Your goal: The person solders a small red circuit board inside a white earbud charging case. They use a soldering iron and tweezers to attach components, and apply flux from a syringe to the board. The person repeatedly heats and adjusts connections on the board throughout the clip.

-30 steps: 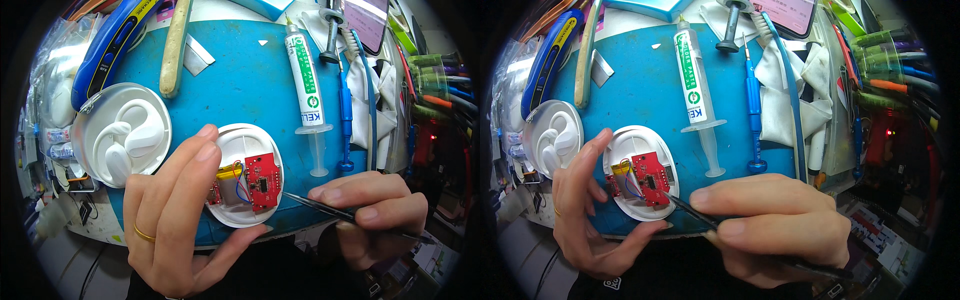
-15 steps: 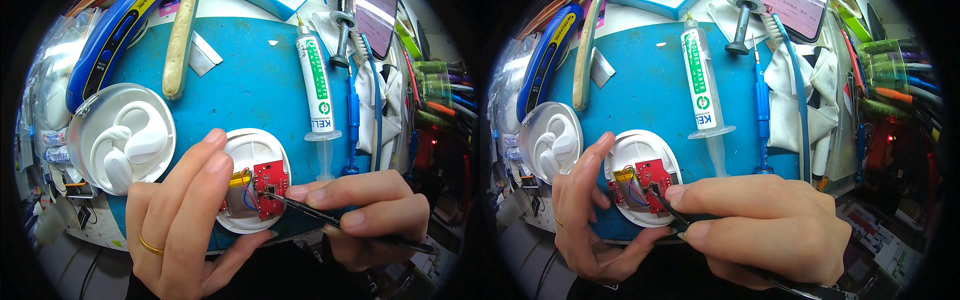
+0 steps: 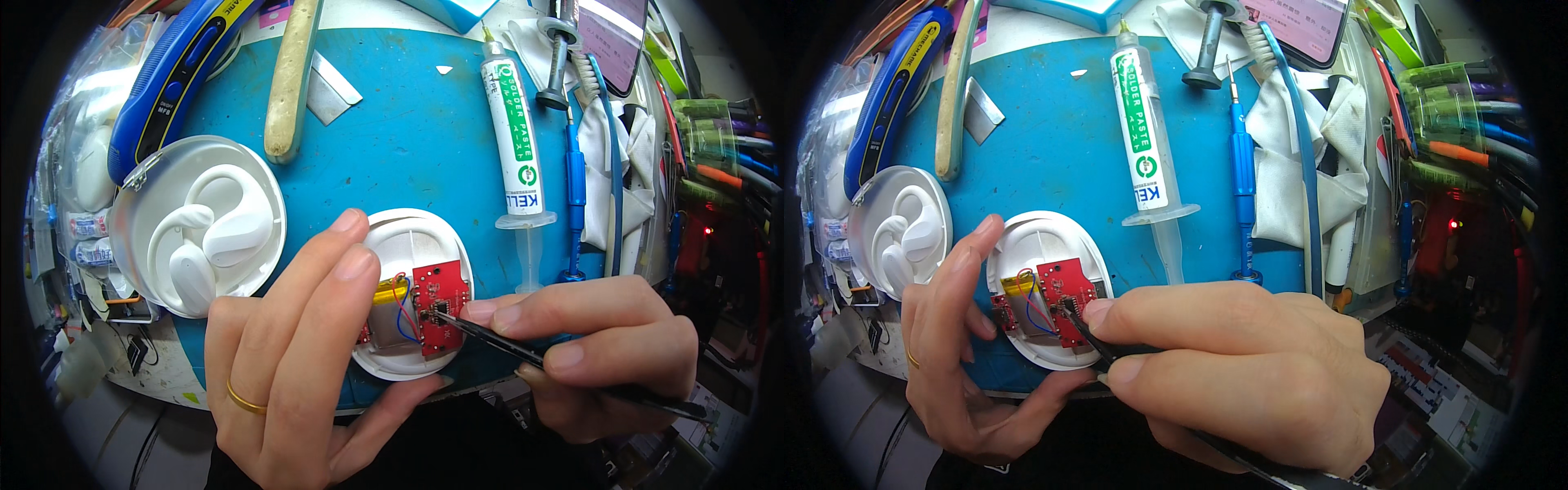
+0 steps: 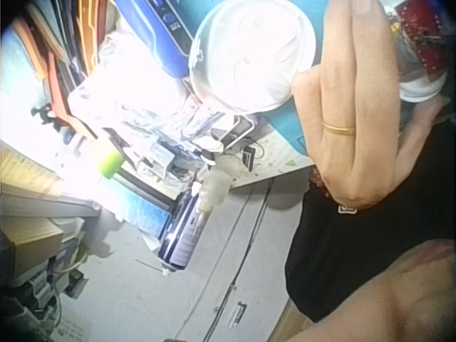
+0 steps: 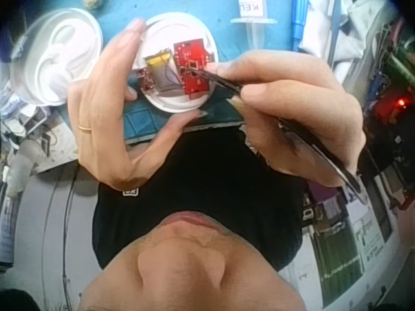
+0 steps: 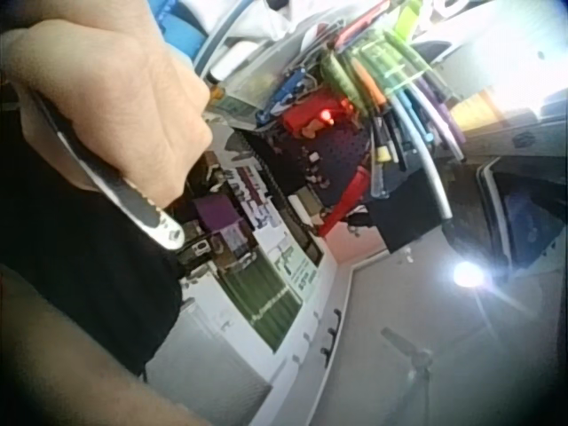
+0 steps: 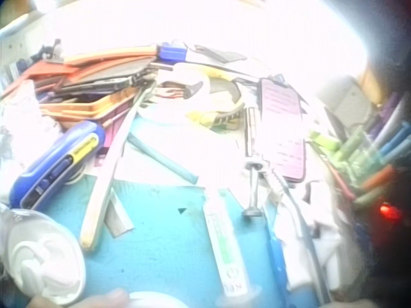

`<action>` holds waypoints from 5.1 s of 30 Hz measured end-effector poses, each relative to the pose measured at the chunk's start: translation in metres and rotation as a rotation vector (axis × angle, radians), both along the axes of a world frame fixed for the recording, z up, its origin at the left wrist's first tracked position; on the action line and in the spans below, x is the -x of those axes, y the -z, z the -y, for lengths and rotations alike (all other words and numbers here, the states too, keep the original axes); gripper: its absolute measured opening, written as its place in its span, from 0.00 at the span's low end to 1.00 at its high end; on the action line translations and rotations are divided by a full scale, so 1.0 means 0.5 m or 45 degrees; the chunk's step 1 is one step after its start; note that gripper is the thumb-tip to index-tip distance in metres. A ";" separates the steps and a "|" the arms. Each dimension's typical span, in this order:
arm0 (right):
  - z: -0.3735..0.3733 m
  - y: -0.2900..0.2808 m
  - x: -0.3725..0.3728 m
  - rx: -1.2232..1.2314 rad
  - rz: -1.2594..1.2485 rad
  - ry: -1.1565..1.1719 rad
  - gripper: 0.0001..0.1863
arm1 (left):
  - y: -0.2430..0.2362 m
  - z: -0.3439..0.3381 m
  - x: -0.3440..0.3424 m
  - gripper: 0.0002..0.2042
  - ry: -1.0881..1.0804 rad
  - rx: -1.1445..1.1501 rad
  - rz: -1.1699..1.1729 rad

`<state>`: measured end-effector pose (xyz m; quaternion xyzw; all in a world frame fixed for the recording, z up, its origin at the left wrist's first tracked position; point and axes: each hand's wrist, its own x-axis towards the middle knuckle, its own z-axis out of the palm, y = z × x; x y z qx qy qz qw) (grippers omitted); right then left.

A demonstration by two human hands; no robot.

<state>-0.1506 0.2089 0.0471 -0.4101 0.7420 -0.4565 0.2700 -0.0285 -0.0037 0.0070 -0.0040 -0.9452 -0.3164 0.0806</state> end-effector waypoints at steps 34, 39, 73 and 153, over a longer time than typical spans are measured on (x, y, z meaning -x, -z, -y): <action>-0.013 -0.020 0.035 -0.137 0.022 -0.153 0.16 | -0.004 0.000 -0.001 0.49 -0.030 0.010 0.025; -0.015 0.000 0.024 -0.035 -0.022 -0.087 0.17 | 0.002 0.007 0.001 0.49 0.043 0.005 -0.027; -0.009 -0.006 -0.076 -0.166 -0.775 0.607 0.10 | 0.015 -0.007 -0.015 0.41 -0.110 -0.169 -0.296; -0.095 0.105 -0.098 0.729 -0.189 0.494 0.26 | 0.013 -0.012 -0.022 0.18 -0.041 -0.767 -0.431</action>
